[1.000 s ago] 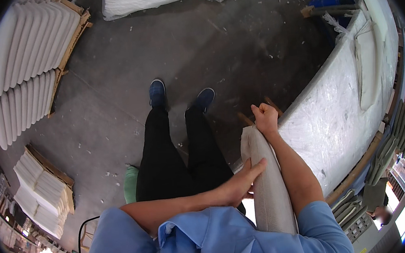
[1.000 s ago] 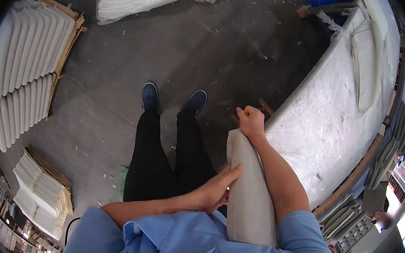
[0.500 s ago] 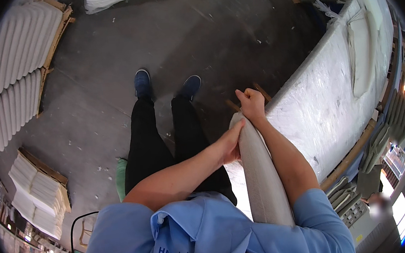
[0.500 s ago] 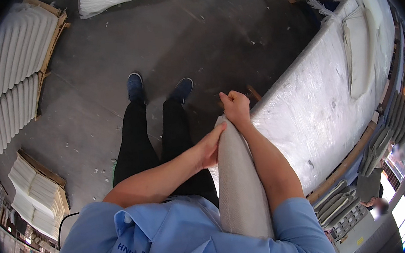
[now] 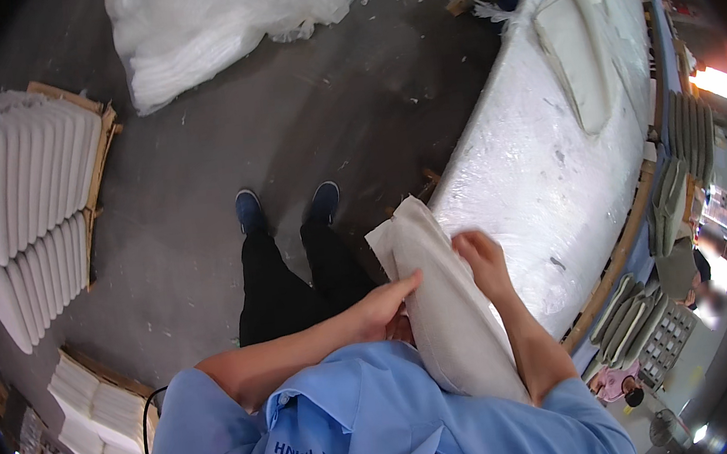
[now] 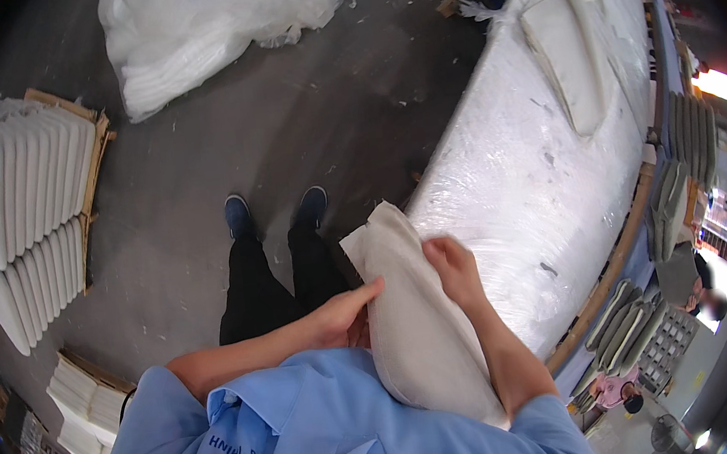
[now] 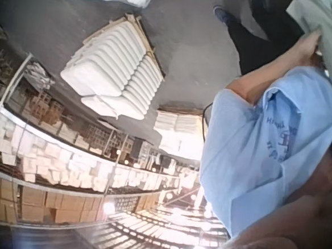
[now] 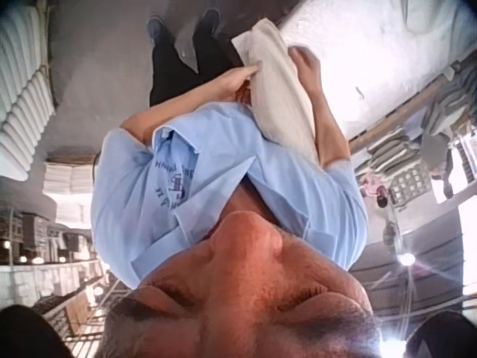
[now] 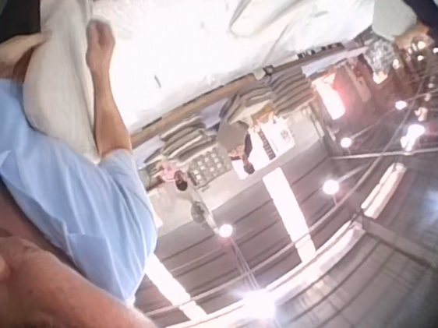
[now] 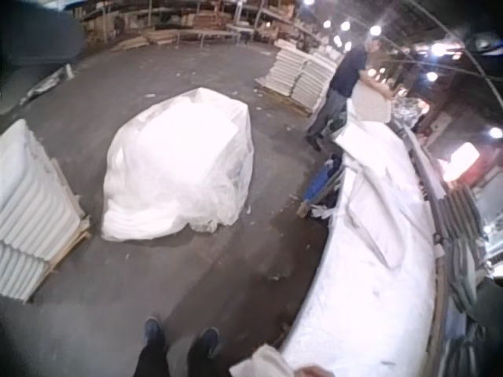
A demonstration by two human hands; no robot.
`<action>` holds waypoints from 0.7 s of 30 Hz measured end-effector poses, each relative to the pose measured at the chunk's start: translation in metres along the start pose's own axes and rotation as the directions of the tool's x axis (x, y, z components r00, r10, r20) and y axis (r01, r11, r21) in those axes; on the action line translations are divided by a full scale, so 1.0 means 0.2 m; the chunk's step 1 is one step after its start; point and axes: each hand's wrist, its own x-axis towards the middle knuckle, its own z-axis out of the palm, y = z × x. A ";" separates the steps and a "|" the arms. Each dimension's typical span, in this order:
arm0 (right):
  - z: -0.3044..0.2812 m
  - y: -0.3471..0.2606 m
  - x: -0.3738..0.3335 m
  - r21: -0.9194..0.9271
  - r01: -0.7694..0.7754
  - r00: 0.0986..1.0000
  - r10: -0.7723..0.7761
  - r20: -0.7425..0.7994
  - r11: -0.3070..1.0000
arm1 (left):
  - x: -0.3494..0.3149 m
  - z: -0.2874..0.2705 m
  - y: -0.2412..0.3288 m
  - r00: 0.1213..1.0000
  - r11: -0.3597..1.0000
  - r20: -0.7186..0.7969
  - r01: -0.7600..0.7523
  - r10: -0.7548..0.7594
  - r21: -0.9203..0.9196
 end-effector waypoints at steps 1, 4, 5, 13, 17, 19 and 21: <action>-0.08 -0.12 -0.19 0.064 -0.049 0.994 0.042 0.099 0.997 | -0.05 0.05 0.00 0.999 0.999 0.015 -0.036 0.035 0.042; -0.27 -0.32 -0.72 0.189 -0.036 0.961 -0.018 0.278 0.981 | -0.15 0.14 -0.01 0.996 0.989 0.079 -0.056 0.046 0.137; -0.31 -0.44 -0.86 0.068 0.045 0.956 -0.063 0.285 0.997 | -0.16 0.17 0.00 0.996 0.993 0.078 -0.047 0.039 0.108; -0.02 -0.53 -1.13 -0.770 0.047 0.833 -0.450 -0.322 0.637 | -0.04 0.18 0.06 0.993 0.996 0.119 -0.022 0.012 0.082; 0.01 -0.55 -1.12 -0.786 0.051 0.804 -0.493 -0.334 0.616 | -0.16 0.10 0.03 0.992 0.928 -0.046 -0.095 0.119 0.360; 0.03 -0.55 -1.11 -0.787 0.055 0.794 -0.505 -0.339 0.614 | -0.23 0.01 -0.01 0.971 0.774 0.001 -0.191 0.239 0.603; 0.05 -0.58 -1.11 -0.796 0.058 0.779 -0.526 -0.341 0.603 | -0.27 -0.11 -0.05 0.912 0.505 0.199 -0.368 0.357 0.780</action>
